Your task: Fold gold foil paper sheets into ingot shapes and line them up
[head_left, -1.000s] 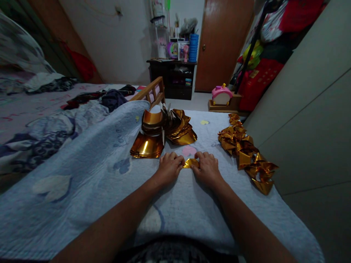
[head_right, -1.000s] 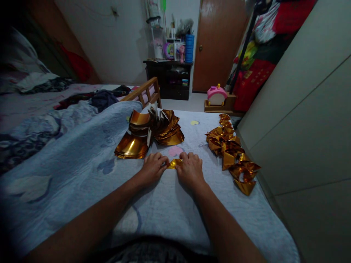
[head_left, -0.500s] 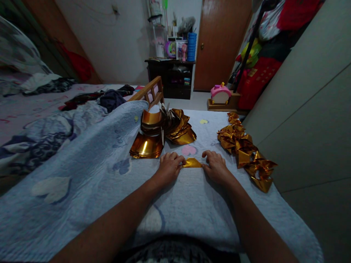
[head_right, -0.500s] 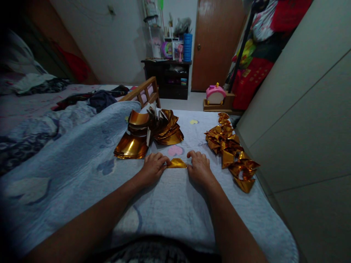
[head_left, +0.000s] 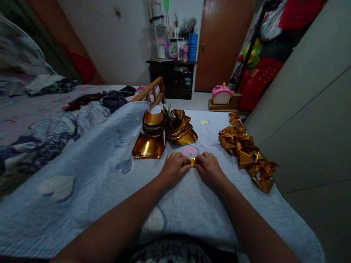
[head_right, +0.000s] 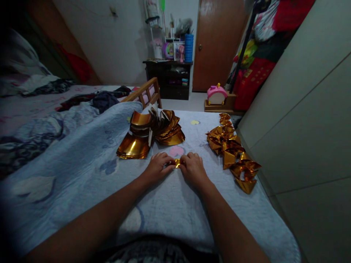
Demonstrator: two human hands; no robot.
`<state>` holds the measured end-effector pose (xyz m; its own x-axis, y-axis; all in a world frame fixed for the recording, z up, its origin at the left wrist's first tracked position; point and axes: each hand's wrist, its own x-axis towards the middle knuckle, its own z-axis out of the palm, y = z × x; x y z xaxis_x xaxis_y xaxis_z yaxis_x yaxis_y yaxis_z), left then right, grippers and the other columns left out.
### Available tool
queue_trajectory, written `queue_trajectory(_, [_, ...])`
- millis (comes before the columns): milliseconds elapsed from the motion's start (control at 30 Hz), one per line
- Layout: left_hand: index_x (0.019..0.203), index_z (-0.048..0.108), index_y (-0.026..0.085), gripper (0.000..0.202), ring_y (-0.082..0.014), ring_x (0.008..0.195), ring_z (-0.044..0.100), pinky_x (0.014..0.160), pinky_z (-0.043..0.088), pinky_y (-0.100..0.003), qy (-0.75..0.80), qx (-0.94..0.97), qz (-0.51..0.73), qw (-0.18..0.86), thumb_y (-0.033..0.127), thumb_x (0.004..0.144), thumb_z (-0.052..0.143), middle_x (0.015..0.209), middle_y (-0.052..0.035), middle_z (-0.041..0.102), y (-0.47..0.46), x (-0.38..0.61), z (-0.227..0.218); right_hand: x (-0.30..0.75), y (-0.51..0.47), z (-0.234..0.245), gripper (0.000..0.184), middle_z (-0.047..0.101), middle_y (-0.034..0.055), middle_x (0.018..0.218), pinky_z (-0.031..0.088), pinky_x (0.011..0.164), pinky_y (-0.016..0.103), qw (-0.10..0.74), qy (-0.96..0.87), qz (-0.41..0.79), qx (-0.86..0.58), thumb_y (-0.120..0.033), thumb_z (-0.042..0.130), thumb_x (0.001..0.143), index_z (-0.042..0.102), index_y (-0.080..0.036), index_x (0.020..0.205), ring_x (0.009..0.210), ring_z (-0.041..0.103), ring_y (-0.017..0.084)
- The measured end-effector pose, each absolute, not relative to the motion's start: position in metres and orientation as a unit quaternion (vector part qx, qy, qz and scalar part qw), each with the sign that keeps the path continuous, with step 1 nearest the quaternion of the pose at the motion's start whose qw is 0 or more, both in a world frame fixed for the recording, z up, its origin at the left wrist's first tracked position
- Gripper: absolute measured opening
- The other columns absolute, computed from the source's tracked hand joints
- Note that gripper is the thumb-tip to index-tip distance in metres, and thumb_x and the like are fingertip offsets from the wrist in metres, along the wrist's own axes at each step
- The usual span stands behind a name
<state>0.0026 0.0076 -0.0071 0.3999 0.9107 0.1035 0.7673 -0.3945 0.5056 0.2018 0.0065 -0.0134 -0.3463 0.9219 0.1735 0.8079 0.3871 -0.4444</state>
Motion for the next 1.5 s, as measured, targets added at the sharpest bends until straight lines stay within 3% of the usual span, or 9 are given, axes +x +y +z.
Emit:
queue_trajectory(400, [0.112, 0.071, 0.025, 0.026, -0.0244, 0.103, 0.054, 0.095, 0.036, -0.04, 0.471, 0.83, 0.174, 0.244, 0.019, 0.095, 0.052, 0.101, -0.0052, 0.066, 0.012, -0.012, -0.007, 0.206, 0.005, -0.012, 0.011, 0.061, 0.0066, 0.097, 0.033, 0.081, 0.033, 0.192, -0.816, 0.143, -0.526, -0.024, 0.066, 0.085, 0.065, -0.02, 0.096, 0.093, 0.05, 0.023])
queue_trajectory(667, [0.115, 0.068, 0.02, 0.036, -0.0264, 0.104, 0.056, 0.094, 0.041, -0.041, 0.442, 0.843, 0.214, 0.218, 0.031, 0.082, 0.075, 0.107, -0.0074, 0.062, 0.011, -0.01, -0.011, 0.207, 0.008, -0.017, 0.008, 0.062, 0.0055, 0.092, 0.034, 0.079, 0.033, 0.232, -0.821, 0.143, -0.502, -0.019, 0.064, 0.083, 0.064, -0.019, 0.091, 0.088, 0.051, 0.022])
queue_trajectory(900, [0.104, 0.073, 0.018, 0.017, -0.021, 0.093, 0.06, 0.083, 0.046, -0.033, 0.438, 0.82, 0.274, 0.247, 0.022, 0.089, 0.064, 0.096, -0.0061, 0.062, 0.013, -0.006, -0.009, 0.205, 0.009, -0.015, 0.004, 0.061, 0.0042, 0.084, 0.036, 0.076, 0.031, 0.267, -0.825, 0.149, -0.475, -0.02, 0.065, 0.085, 0.063, -0.018, 0.082, 0.081, 0.054, 0.019])
queue_trajectory(1267, [0.095, 0.072, 0.016, 0.016, -0.0175, 0.086, 0.061, 0.078, 0.047, -0.029, 0.43, 0.779, 0.347, 0.297, 0.024, 0.092, 0.059, 0.09, -0.0049, 0.063, 0.01, -0.007, -0.005, 0.204, 0.005, -0.006, 0.013, 0.06, 0.0038, 0.081, 0.041, 0.07, 0.028, 0.34, -0.8, 0.223, -0.442, -0.019, 0.055, 0.091, 0.061, -0.018, 0.08, 0.075, 0.055, 0.016])
queue_trajectory(1500, [0.119, 0.064, 0.019, 0.032, -0.0179, 0.094, 0.063, 0.084, 0.052, -0.031, 0.402, 0.752, 0.381, 0.358, 0.018, 0.089, 0.057, 0.104, -0.0061, 0.063, 0.006, -0.008, -0.002, 0.201, 0.005, -0.002, 0.014, 0.061, 0.0003, 0.071, 0.041, 0.065, 0.027, 0.37, -0.721, 0.329, -0.485, -0.026, 0.054, 0.088, 0.063, -0.019, 0.079, 0.067, 0.054, 0.015])
